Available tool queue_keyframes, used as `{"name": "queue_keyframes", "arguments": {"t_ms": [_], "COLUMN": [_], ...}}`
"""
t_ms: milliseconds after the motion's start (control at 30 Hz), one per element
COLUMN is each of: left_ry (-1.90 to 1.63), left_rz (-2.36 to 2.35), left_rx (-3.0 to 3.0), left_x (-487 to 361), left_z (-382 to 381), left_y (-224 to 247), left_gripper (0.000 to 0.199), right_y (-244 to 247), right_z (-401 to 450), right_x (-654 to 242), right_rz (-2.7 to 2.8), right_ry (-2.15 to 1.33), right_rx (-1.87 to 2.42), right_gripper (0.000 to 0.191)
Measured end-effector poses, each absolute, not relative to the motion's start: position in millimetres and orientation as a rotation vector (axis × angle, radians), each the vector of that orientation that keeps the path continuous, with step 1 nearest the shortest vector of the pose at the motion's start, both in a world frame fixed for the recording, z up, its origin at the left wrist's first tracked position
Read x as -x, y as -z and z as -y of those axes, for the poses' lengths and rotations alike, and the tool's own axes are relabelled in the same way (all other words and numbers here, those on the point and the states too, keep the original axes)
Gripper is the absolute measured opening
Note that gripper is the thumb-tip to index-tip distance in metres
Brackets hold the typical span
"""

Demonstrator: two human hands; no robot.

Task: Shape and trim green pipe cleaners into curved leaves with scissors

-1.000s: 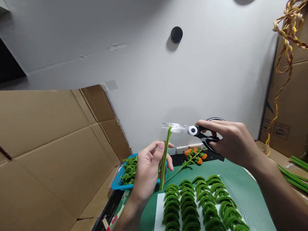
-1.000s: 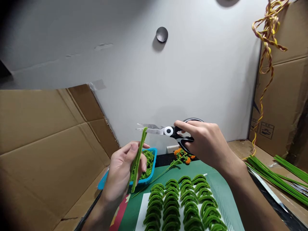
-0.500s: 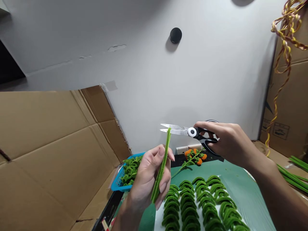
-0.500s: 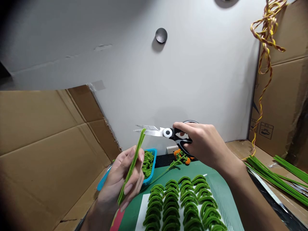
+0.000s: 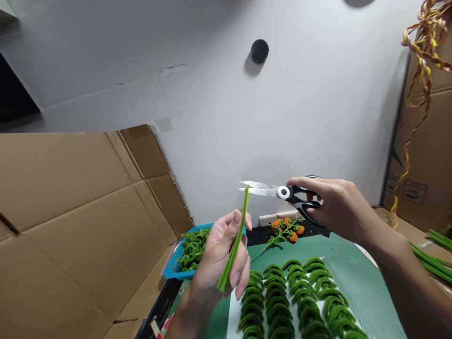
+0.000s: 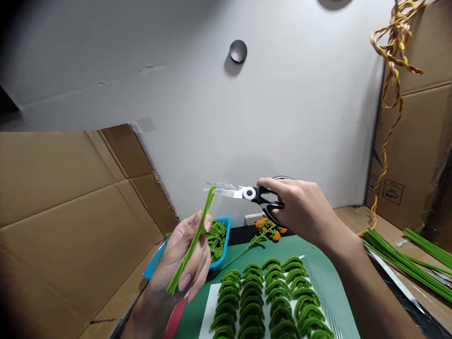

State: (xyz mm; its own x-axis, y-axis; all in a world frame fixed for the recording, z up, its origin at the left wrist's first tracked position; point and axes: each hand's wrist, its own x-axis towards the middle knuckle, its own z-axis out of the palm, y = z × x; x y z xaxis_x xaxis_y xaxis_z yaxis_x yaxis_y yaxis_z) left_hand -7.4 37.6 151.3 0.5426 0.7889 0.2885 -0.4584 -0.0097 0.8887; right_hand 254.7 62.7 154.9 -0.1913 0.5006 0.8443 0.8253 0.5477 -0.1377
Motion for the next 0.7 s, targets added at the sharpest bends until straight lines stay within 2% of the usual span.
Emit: {"name": "queue_keyframes", "arguments": {"t_ms": [200, 433, 700], "left_ry": [-0.935, -0.918, -0.688], "left_rz": [-0.402, -0.508, -0.56], "left_rx": [-1.229, -1.418, -1.434], "left_x": [7.3, 9.0, 6.0], "left_z": [-40.4, -38.2, -34.0], "left_y": [-150.5, -158.2, -159.5], "left_gripper": [0.023, 0.025, 0.023], "right_y": [-154.5, -153.6, -155.0], "right_z": [-63.4, -65.9, -65.0], "right_x": [-256.1, -255.5, -255.7], "right_rz": [1.839, 1.834, 1.839], "right_ry": [0.449, 0.46, 0.44], "right_rx": [1.116, 1.142, 1.181], "right_gripper": [0.057, 0.061, 0.057]}}
